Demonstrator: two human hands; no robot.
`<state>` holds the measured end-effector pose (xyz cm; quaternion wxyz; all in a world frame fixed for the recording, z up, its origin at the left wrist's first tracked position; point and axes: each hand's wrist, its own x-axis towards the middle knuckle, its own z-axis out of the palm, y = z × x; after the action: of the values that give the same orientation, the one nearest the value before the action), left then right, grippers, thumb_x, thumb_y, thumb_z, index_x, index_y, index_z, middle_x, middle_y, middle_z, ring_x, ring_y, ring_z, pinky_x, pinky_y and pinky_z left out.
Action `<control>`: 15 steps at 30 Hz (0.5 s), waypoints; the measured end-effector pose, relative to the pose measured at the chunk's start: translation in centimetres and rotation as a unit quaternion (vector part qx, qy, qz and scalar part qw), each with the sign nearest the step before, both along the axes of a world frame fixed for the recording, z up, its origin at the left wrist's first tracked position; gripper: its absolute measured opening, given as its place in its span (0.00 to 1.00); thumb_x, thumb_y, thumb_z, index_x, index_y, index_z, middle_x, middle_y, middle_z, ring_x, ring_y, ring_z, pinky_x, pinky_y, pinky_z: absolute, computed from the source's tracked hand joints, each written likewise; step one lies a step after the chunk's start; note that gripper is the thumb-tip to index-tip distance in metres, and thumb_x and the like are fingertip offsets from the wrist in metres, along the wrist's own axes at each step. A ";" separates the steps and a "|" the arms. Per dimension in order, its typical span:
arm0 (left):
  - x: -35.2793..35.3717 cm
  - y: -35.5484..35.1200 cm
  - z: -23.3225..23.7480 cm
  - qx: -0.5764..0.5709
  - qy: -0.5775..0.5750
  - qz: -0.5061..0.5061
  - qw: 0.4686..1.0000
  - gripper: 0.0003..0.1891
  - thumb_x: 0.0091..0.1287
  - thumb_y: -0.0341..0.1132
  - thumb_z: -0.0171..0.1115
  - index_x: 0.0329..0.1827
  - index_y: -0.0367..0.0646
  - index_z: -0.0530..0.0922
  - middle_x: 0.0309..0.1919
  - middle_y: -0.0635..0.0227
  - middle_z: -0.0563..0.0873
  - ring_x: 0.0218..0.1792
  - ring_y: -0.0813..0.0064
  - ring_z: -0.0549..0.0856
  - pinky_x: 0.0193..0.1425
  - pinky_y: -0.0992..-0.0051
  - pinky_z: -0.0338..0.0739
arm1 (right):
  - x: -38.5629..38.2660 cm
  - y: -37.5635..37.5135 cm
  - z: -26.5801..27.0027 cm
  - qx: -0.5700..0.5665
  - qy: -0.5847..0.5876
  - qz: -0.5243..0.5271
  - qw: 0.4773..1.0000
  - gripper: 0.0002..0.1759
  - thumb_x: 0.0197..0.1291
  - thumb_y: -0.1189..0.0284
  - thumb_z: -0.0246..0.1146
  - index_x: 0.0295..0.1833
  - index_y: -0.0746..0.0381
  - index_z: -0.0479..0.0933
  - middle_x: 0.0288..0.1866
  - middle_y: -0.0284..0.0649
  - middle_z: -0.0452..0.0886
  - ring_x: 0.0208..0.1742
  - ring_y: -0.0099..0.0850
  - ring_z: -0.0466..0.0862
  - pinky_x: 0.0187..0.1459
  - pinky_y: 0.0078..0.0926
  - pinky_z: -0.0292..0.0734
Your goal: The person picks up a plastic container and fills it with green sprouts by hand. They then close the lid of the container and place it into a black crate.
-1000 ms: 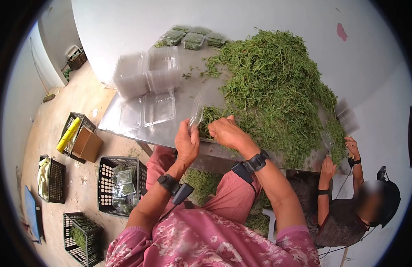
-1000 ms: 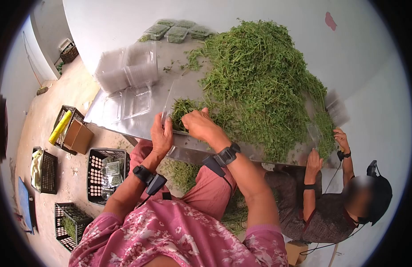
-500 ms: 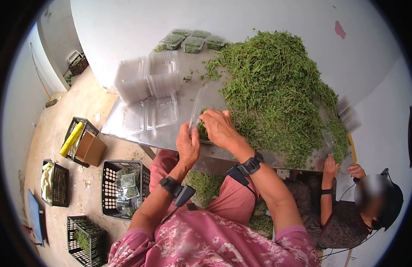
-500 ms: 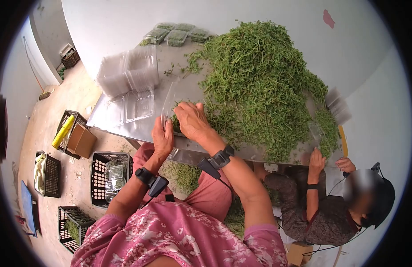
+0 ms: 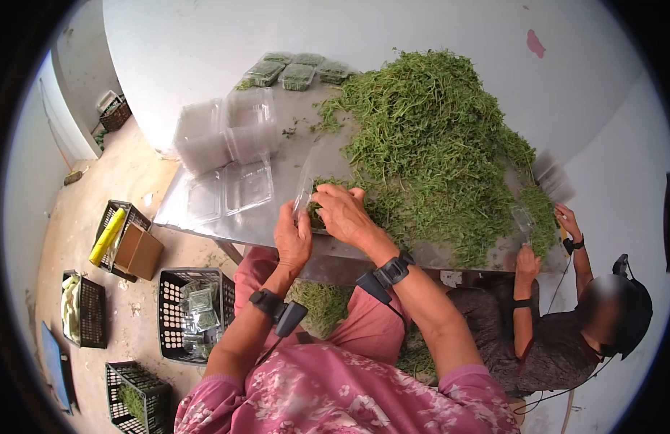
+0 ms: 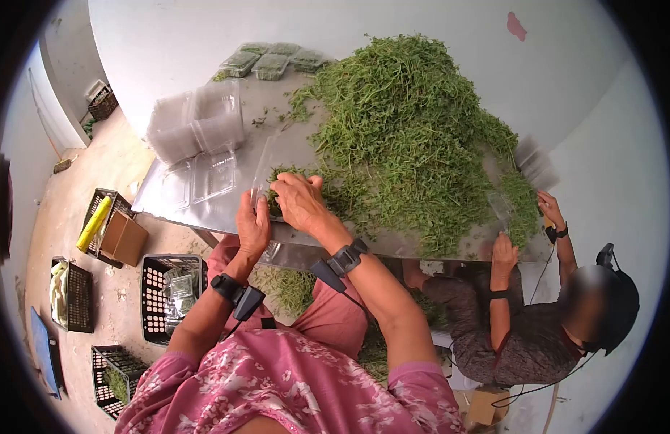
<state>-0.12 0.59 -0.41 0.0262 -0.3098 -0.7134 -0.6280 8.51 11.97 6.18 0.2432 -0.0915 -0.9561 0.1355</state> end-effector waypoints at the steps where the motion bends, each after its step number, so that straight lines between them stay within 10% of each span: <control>1: 0.0 0.0 0.1 -0.009 -0.005 -0.003 1.000 0.12 0.70 0.34 0.57 0.53 0.39 0.74 0.32 0.52 0.83 0.34 0.53 0.84 0.40 0.61 0.76 | 0.4 0.0 0.4 0.001 0.029 -0.009 1.000 0.13 0.57 0.76 0.63 0.48 0.57 0.81 0.53 0.37 0.80 0.56 0.34 0.78 0.55 0.36 0.58; 15: 0.0 -0.1 0.0 -0.030 0.013 0.015 0.999 0.13 0.68 0.34 0.57 0.51 0.37 0.74 0.32 0.50 0.82 0.34 0.50 0.82 0.41 0.58 0.75 | 9.3 12.0 -2.6 -0.055 -0.116 -0.353 0.927 0.28 0.62 0.59 0.66 0.62 0.64 0.70 0.58 0.53 0.75 0.58 0.52 0.77 0.57 0.52 0.72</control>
<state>-0.14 0.44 -0.46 0.0356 -0.3075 -0.7361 -0.6019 17.80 24.02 3.62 0.1572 -0.4511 -0.8746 0.0822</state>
